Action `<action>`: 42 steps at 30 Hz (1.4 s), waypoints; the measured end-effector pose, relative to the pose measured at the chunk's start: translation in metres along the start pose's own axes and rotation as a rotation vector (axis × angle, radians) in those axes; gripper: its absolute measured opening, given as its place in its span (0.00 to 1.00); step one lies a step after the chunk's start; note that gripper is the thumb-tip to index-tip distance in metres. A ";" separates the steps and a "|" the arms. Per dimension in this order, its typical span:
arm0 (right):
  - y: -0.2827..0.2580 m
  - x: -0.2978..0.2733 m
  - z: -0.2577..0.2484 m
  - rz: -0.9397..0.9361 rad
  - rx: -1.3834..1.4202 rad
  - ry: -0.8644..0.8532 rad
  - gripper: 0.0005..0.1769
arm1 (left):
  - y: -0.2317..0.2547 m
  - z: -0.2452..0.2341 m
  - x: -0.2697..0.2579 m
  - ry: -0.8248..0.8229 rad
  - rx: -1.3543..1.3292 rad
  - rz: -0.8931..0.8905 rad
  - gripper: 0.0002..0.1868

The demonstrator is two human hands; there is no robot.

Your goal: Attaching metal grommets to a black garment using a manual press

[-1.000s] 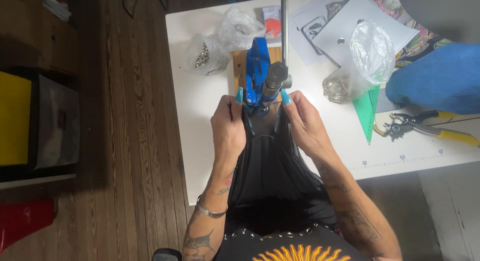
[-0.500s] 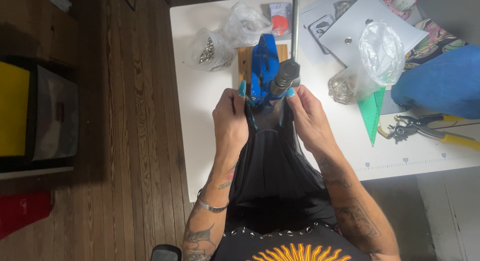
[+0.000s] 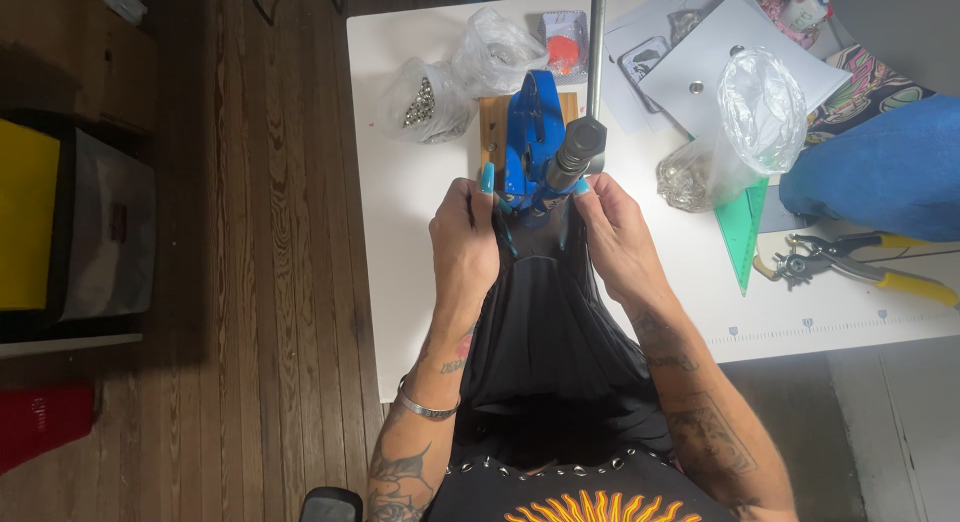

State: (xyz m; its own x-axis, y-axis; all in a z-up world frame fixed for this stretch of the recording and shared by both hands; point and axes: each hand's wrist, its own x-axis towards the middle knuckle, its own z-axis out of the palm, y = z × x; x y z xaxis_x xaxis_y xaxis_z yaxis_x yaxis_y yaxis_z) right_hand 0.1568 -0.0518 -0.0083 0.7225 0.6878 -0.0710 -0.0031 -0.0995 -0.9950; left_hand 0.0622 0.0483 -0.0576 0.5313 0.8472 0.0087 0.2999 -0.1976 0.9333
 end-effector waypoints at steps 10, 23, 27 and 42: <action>0.013 0.001 -0.001 0.021 -0.067 0.014 0.15 | -0.003 0.005 -0.004 0.039 0.036 -0.008 0.12; 0.029 0.003 -0.002 -0.040 -0.517 0.059 0.18 | -0.002 0.007 -0.015 0.098 0.297 0.277 0.11; 0.031 0.005 -0.001 -0.034 -0.543 0.069 0.19 | -0.014 0.005 -0.009 0.222 0.210 0.590 0.10; 0.025 0.006 -0.002 -0.015 -0.473 0.035 0.21 | -0.024 -0.007 0.012 -0.114 -0.029 0.678 0.15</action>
State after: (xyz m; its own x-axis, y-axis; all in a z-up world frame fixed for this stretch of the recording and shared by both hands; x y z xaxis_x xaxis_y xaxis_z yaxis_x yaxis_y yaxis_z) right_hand 0.1624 -0.0520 -0.0330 0.7427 0.6680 -0.0465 0.3168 -0.4119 -0.8544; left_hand 0.0556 0.0667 -0.0772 0.6750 0.4834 0.5574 -0.1483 -0.6512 0.7443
